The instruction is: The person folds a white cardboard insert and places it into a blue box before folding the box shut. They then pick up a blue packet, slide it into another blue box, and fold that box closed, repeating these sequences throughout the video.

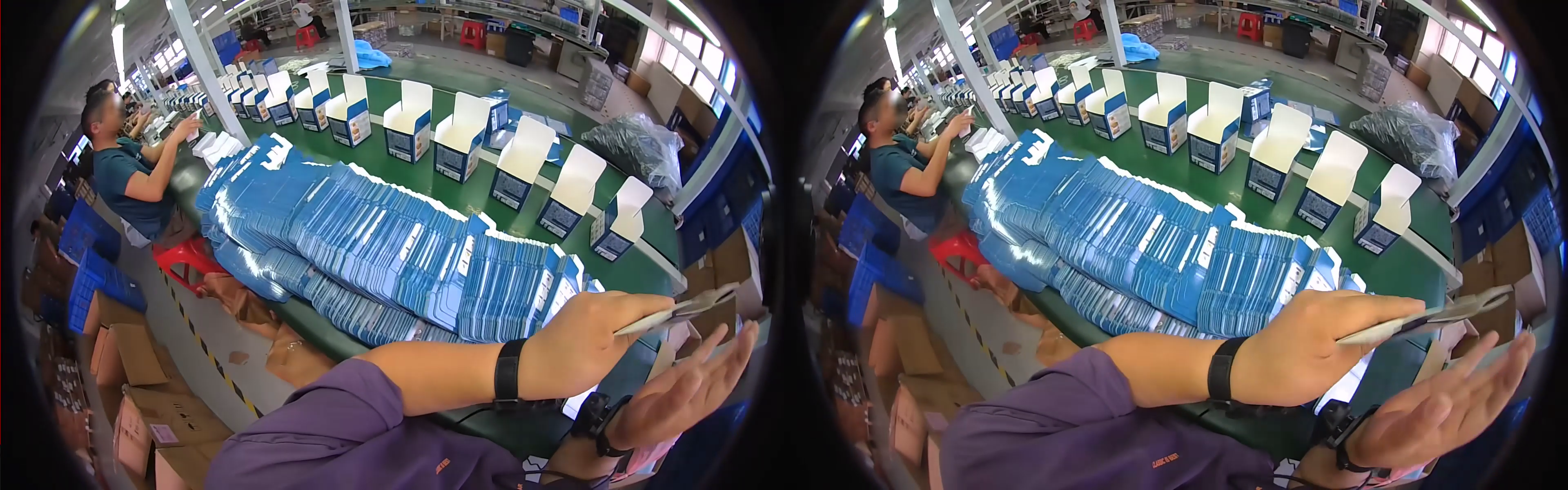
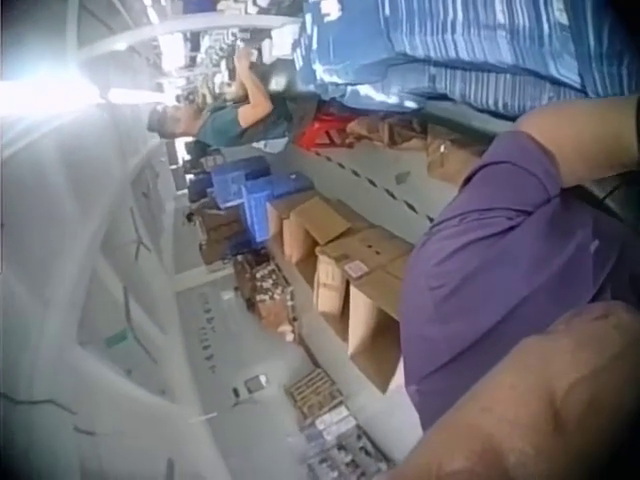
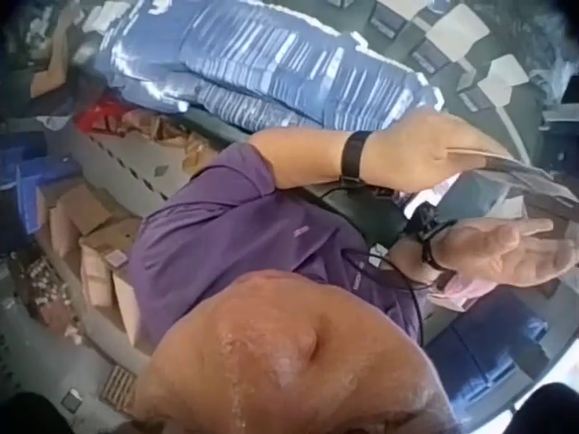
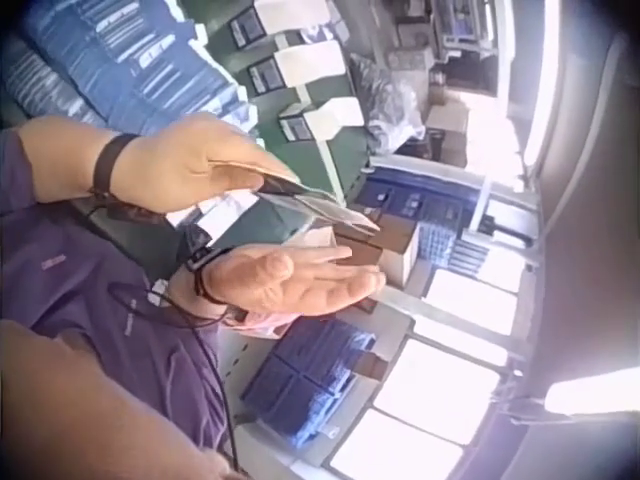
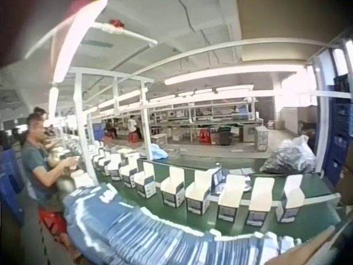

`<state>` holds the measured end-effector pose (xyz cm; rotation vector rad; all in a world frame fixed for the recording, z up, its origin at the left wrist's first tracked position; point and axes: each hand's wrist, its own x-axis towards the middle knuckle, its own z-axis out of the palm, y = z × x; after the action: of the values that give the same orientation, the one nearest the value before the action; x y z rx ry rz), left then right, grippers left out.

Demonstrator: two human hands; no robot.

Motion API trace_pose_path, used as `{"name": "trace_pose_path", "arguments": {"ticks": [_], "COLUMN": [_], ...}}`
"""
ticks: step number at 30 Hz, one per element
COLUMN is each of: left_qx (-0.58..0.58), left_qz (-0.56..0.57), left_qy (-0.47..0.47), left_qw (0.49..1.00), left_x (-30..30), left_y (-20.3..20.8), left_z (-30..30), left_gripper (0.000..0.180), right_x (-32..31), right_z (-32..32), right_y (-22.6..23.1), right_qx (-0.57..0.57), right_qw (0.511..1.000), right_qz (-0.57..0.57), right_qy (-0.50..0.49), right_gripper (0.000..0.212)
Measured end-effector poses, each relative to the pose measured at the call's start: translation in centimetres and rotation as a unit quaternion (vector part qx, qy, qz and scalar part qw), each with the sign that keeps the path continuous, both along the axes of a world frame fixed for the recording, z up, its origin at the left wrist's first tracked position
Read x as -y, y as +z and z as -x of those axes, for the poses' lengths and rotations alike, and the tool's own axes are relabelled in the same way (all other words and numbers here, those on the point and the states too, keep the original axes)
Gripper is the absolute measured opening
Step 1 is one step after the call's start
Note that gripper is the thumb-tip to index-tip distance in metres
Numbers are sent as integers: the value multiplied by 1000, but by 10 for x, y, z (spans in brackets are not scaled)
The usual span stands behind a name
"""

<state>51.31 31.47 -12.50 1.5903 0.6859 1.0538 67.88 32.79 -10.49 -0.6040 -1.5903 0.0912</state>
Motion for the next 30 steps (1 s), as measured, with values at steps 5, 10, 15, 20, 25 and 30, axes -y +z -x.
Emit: {"name": "trace_pose_path", "arguments": {"ticks": [5, 10, 15, 20, 25, 30], "left_qx": [-49, 158, 96, 210, 147, 143], "left_qz": [-494, -310, -329, -224, -309, -325], "left_qy": [211, 284, 294, 268, 280, 298], "left_qw": [842, 893, 892, 913, 897, 886], "left_x": [-19, -4, 11, 8, 7, -4], "left_y": [-36, -21, -13, -18, -19, -16], "left_z": [-7, -16, -13, -22, -17, -35], "left_gripper": [84, 77, 71, 51, 46, 33], "right_x": [-2, 0, -6, 1, -6, -20], "right_z": [23, 28, 35, 30, 12, -13], "right_y": [-8, -25, -30, -14, -39, -35], "right_qx": [-213, -158, -211, -154, -130, -101], "right_qw": [946, 937, 928, 938, 944, 943], "right_qz": [211, 207, 247, 195, 149, 129], "right_qy": [125, 233, 184, 242, 264, 291], "right_gripper": [84, 76, 68, 57, 33, 4]}}
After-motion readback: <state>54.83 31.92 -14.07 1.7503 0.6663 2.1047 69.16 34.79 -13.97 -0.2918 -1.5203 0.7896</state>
